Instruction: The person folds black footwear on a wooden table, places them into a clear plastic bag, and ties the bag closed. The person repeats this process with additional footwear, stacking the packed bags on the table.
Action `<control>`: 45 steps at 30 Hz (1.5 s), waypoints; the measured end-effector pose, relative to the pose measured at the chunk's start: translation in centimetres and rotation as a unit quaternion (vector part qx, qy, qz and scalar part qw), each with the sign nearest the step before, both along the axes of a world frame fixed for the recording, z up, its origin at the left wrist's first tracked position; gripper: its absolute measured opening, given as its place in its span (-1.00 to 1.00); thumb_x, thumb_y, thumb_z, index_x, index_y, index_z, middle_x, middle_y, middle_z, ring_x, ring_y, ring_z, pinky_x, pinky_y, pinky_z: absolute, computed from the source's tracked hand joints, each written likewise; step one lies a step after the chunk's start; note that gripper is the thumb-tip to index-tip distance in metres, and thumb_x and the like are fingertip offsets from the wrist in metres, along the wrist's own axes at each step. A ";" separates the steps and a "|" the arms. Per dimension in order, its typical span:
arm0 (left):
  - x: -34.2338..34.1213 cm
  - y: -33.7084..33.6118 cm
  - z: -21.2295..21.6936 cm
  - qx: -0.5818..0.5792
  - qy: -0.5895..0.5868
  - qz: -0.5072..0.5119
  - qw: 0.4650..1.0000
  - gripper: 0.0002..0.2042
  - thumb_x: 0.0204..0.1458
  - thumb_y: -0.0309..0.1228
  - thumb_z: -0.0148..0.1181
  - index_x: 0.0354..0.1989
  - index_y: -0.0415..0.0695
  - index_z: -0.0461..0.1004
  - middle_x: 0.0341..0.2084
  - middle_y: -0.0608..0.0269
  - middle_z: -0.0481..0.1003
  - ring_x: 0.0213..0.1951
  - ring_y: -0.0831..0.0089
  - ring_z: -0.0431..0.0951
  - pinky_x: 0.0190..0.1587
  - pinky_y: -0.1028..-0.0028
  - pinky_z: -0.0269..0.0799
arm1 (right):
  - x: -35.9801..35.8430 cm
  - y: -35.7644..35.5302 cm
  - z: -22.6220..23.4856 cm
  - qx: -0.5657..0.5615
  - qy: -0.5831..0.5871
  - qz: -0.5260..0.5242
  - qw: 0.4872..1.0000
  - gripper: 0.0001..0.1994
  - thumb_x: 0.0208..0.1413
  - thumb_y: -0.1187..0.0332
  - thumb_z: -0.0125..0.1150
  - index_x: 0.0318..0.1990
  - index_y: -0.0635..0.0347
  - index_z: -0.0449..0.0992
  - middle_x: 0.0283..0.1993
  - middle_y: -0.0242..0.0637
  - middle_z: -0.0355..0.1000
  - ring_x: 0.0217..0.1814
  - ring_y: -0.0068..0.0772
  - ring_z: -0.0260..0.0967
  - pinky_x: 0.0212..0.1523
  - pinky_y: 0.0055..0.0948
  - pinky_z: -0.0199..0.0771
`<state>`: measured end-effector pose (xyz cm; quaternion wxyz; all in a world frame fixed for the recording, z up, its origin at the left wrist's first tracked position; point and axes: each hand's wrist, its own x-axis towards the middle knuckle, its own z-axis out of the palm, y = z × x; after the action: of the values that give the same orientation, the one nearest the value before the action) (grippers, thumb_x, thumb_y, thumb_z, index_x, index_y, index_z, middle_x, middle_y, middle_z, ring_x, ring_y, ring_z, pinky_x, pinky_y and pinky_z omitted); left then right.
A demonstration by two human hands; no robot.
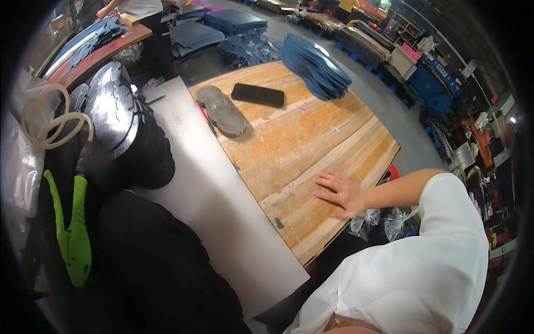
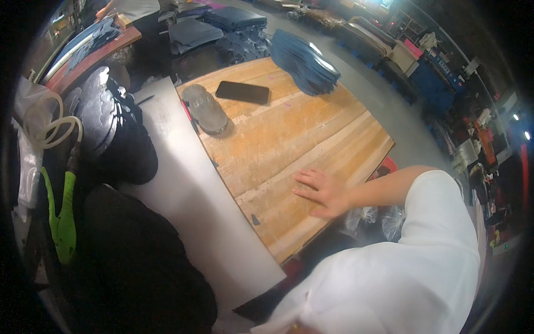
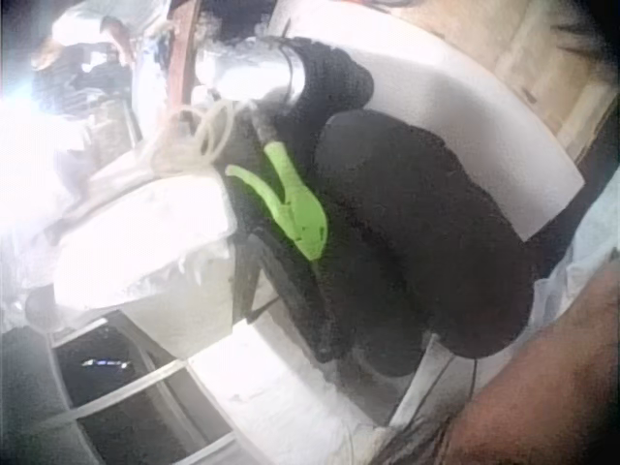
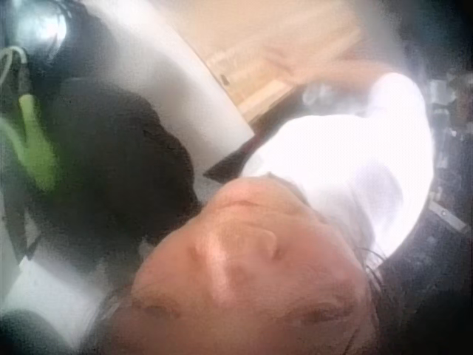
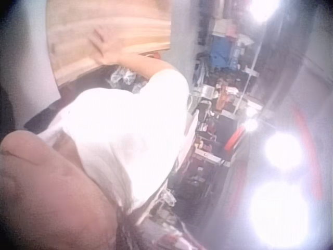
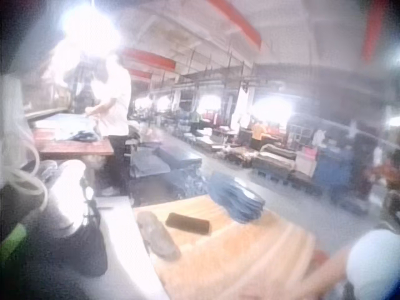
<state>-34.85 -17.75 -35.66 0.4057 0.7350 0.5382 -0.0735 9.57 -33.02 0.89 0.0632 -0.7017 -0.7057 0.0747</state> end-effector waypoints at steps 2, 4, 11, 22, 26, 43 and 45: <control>-0.8 -0.4 -0.1 0.000 -0.001 0.006 1.000 -0.59 0.10 -0.27 0.05 0.11 -0.16 0.32 -0.16 0.06 0.39 -0.16 0.26 0.38 -0.14 0.29 0.25 | -0.1 0.1 0.2 -0.014 -0.001 -0.011 1.000 -0.27 -0.07 0.00 0.18 0.26 0.14 0.23 0.36 0.12 0.00 0.38 0.23 -0.04 0.30 0.18 -0.05; -1.7 -1.0 -0.1 0.003 0.000 0.014 1.000 -0.60 0.11 -0.27 0.04 0.10 -0.16 0.33 -0.17 0.07 0.40 -0.17 0.27 0.39 -0.16 0.30 0.26 | -0.2 0.1 0.3 -0.012 0.006 -0.013 1.000 -0.25 -0.14 0.06 0.26 0.27 0.11 0.23 0.36 0.10 0.01 0.39 0.21 -0.04 0.30 0.16 -0.03; -4.5 -4.5 0.2 0.031 -0.019 0.035 0.999 -0.63 0.14 -0.27 0.01 0.08 -0.19 0.36 -0.23 0.08 0.43 -0.23 0.31 0.42 -0.22 0.34 0.30 | 0.0 -0.6 0.0 0.054 0.034 -0.010 0.998 -0.30 -0.15 0.11 0.31 0.22 0.12 0.30 0.33 0.09 0.08 0.37 0.22 0.00 0.35 0.11 -0.08; -10.7 -9.4 4.3 -0.025 -0.121 0.086 0.989 -0.65 0.18 -0.27 -0.04 0.03 -0.22 0.41 -0.31 0.10 0.48 -0.31 0.37 0.47 -0.32 0.40 0.37 | 1.3 -1.4 -4.3 0.250 0.137 -0.069 0.956 -0.61 -0.01 0.32 0.27 -0.01 0.28 0.47 0.14 -0.08 0.35 0.17 -0.09 0.31 0.15 -0.30 0.31; -10.7 -8.0 6.6 -0.096 -0.198 0.150 0.964 -0.66 0.20 -0.27 -0.05 0.02 -0.24 0.43 -0.34 0.11 0.50 -0.34 0.39 0.49 -0.35 0.42 0.39 | -1.2 -3.4 -3.3 0.262 0.197 -0.250 0.911 -0.70 0.01 0.34 0.28 -0.10 0.29 0.52 -0.01 -0.13 0.44 0.00 -0.12 0.43 -0.01 -0.38 0.44; -8.5 -7.5 13.4 0.366 -0.100 -0.166 0.910 -0.79 0.13 -0.43 0.04 -0.11 -0.19 0.49 -0.27 -0.03 0.54 -0.24 0.07 0.55 -0.17 0.22 0.46 | -6.3 -10.2 -4.1 0.177 -0.087 -0.267 0.943 -0.36 0.07 -0.01 0.17 0.29 -0.06 0.21 0.36 0.05 -0.01 0.41 0.09 -0.10 0.35 -0.04 -0.09; -8.9 -8.3 13.8 0.316 -0.164 -0.123 0.927 -0.78 0.11 -0.44 0.04 -0.09 -0.20 0.49 -0.30 -0.02 0.54 -0.28 0.07 0.55 -0.21 0.22 0.45 | -6.6 -10.3 -4.0 0.155 -0.085 -0.281 0.943 -0.35 0.06 -0.03 0.16 0.30 -0.05 0.20 0.37 0.05 -0.03 0.43 0.08 -0.12 0.36 -0.04 -0.10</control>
<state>-43.79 -26.08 -21.84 0.2231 0.8873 0.3649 0.1722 3.01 -43.36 -3.12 0.1294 -0.8568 -0.4855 -0.1158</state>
